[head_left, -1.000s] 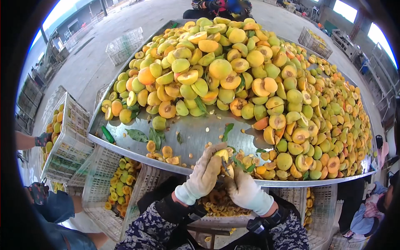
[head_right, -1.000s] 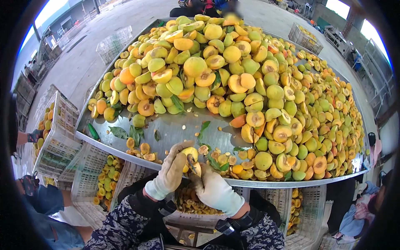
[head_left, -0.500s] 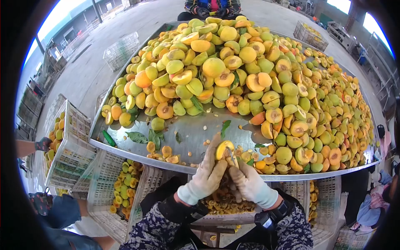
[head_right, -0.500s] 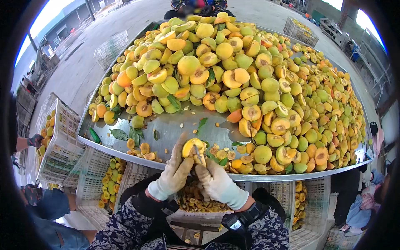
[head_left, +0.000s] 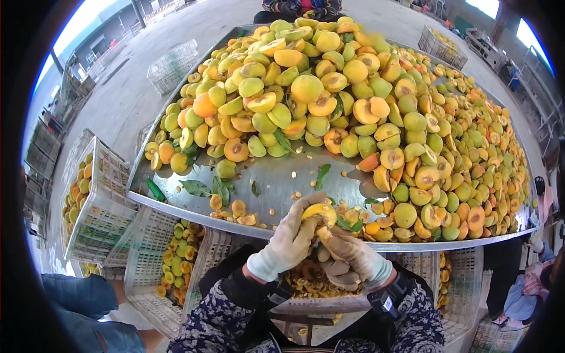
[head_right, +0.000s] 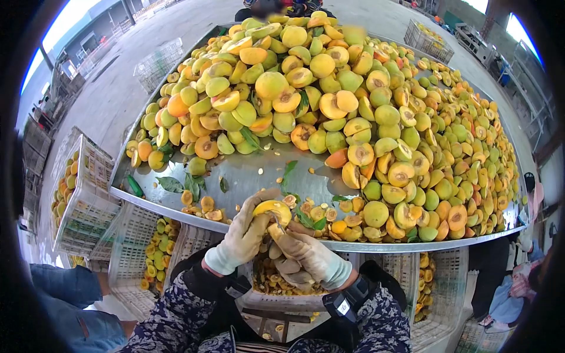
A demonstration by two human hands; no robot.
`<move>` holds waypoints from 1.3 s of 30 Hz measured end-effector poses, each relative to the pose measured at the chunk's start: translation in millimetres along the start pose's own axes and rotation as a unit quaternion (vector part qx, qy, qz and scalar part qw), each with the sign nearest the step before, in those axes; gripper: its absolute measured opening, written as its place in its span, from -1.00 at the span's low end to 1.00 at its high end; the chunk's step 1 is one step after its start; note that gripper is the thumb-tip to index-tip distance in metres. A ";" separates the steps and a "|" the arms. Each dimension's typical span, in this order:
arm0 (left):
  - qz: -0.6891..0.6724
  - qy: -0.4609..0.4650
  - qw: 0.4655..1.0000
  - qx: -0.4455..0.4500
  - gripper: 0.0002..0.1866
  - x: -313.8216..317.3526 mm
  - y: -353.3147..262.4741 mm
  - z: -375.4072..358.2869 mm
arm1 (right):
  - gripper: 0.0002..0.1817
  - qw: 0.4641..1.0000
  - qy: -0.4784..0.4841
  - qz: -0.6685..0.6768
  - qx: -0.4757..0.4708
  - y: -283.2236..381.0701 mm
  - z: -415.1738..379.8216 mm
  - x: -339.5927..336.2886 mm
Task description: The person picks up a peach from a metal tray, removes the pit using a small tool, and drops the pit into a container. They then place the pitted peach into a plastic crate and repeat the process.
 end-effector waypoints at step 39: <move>-0.219 -0.099 0.961 -0.134 -0.63 -67.9 30.6 0.8 | -0.28 0.911 -0.136 -0.327 -0.210 10.9 -32.3 -5.7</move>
Point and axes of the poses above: each hand's wrist, its own z-axis towards the middle knuckle, its own x-axis out of the palm, y = z × x, the point moved 6 cm from there along z, towards the middle knuckle, and after that the axes turned 4 degrees about x, right-handed, at the moved point
